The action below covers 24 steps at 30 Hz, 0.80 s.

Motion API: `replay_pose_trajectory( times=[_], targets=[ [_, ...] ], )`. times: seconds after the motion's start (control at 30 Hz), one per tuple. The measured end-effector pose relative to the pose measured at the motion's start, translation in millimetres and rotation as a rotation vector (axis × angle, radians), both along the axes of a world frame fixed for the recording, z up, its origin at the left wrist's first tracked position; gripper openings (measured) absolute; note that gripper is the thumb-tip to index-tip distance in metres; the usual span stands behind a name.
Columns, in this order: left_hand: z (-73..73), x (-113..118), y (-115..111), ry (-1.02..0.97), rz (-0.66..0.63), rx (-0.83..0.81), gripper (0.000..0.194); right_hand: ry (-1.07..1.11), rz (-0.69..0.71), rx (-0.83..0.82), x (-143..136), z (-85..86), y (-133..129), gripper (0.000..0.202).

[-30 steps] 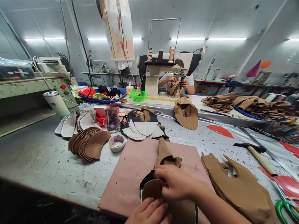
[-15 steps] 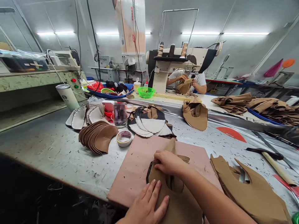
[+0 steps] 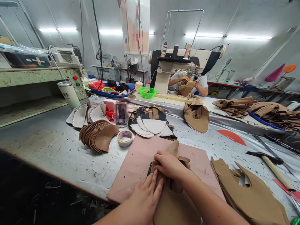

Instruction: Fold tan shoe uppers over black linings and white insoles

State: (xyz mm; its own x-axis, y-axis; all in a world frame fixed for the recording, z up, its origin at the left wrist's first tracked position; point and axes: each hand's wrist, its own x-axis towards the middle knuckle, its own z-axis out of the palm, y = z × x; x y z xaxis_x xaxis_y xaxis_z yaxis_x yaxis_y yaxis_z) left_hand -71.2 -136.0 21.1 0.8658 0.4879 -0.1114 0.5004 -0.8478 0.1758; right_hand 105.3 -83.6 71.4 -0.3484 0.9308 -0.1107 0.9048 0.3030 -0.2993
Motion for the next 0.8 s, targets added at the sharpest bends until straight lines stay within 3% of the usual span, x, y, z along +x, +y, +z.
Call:
replay_pose_trajectory(
  times=[0.07, 0.23, 0.4, 0.5, 0.67, 0.8],
  targets=[
    [14.3, -7, 10, -0.014, -0.037, -0.075, 0.121, -0.088, -0.025, 0.07, 5, 4.5, -2, 0.018],
    [37.4, -9, 21, -0.058, -0.048, -0.129, 0.101, -0.129, -0.064, 0.246, 25, 18.8, -10, 0.024],
    [19.8, 14, 17, -0.12, 0.144, 0.105, 0.055, -0.393, 0.082, 0.198, 21, 19.7, -2, 0.018],
    [4.5, 18, 19, -0.183, 0.147, 0.226, 0.052, -0.483, 0.108, 0.167, 17, 26.9, 7, 0.019],
    [1.9, 13, 25, -0.167, 0.119, 0.2, 0.053, -0.41, 0.034, -0.182, 32, 47.3, 29, 0.023],
    [14.0, 14, 28, -0.063, 0.127, 0.045, 0.057, -0.427, -0.026, -0.349, 40, 45.4, 51, 0.031]
  ],
)
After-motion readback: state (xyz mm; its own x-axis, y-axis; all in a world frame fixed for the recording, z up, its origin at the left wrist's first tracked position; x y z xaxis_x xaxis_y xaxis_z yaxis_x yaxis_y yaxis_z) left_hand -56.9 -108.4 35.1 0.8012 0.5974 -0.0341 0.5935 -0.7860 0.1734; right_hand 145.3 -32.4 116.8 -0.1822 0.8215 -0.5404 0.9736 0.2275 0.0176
